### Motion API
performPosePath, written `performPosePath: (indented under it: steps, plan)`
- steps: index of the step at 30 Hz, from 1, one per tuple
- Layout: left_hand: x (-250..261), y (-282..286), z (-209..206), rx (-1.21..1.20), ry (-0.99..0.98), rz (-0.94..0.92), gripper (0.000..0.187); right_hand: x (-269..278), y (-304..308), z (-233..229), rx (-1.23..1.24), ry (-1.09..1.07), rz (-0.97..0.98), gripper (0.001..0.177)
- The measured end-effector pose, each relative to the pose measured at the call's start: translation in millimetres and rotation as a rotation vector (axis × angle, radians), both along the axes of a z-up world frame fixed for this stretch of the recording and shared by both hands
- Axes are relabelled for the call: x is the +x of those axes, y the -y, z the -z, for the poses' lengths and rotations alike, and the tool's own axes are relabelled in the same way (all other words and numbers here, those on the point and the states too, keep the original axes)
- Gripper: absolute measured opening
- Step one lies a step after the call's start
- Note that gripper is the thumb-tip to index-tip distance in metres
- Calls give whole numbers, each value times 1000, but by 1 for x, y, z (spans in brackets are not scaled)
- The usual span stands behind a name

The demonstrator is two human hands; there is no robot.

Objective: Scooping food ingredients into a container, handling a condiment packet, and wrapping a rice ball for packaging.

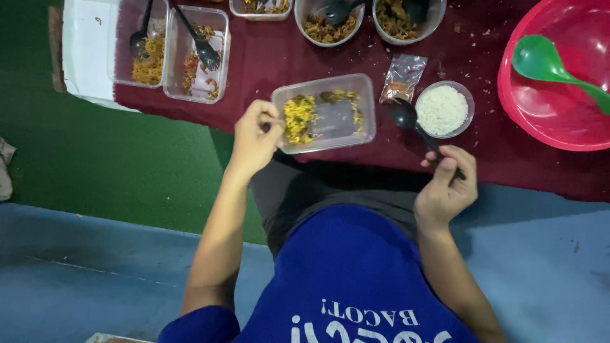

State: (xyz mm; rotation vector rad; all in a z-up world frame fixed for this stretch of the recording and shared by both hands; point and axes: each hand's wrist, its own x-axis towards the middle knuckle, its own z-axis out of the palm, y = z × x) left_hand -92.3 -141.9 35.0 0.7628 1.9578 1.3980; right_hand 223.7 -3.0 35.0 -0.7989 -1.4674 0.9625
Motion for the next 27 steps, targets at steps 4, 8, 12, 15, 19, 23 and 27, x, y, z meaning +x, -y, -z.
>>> performPosePath:
  steps: [4,8,12,15,19,23,27]
  plan:
    - [8,-23,-20,-41,-104,78,17,7,-2,-12,7,-19,24,29]
    - [13,-33,-41,10,-739,83,24,15,-2,-5,1,-37,33,30]
    - [22,-43,-43,-176,-1036,399,19,16,2,2,-33,-6,23,30]
    - [30,-57,-11,-364,-1215,489,33,9,3,-2,-22,-42,-11,29]
    - [34,-67,-7,-404,-1302,558,32,4,3,-11,7,-7,-27,28]
    - [35,-74,-13,-312,-1231,551,11,5,1,-9,-26,-17,-22,26]
    - [27,-80,-38,-112,-1121,468,9,7,1,-9,-32,-5,-20,26]
